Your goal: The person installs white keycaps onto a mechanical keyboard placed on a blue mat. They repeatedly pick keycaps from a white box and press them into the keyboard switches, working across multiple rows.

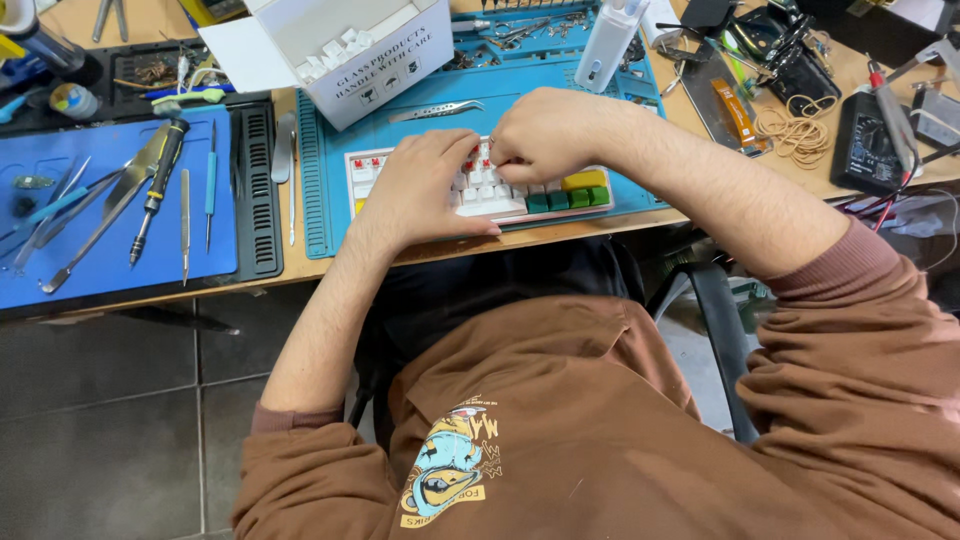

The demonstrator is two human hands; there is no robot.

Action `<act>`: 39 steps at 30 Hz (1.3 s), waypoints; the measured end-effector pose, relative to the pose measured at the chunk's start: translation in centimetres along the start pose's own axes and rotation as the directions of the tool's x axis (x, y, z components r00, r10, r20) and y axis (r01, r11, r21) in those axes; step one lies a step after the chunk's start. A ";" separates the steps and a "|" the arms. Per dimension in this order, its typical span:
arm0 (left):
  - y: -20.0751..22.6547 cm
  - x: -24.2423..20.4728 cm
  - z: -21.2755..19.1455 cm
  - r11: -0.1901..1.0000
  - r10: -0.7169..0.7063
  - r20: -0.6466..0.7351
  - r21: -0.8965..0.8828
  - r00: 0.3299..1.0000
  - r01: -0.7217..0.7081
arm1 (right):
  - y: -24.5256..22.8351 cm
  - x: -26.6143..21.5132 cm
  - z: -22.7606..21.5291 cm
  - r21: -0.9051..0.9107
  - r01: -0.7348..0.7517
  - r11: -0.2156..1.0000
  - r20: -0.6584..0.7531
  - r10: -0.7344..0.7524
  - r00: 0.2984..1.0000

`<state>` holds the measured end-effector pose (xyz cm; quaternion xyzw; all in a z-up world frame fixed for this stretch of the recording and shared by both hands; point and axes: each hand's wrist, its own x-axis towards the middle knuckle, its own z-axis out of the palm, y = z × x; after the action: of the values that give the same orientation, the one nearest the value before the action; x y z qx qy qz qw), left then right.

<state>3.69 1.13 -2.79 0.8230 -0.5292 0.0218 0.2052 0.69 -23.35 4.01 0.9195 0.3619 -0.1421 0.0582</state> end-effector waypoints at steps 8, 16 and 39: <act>-0.2 -0.2 0.2 1.000 -0.001 -0.039 -0.009 0.999 0.001 | 0.7 0.2 0.9 -0.012 0.053 0.999 -0.049 -0.053 0.997; -0.4 -0.3 0.5 1.000 0.006 -0.049 -0.007 0.999 -0.007 | 0.1 0.2 1.2 -0.058 0.085 0.995 -0.023 -0.087 0.996; -0.5 -0.3 0.4 1.000 -0.007 -0.027 -0.006 1.000 0.006 | 0.5 -0.2 1.5 -0.036 0.062 0.997 -0.002 -0.062 0.998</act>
<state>3.90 1.41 -3.42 0.8238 -0.5238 0.0308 0.2146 0.57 -24.14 2.59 0.9068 0.3930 -0.1357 0.0696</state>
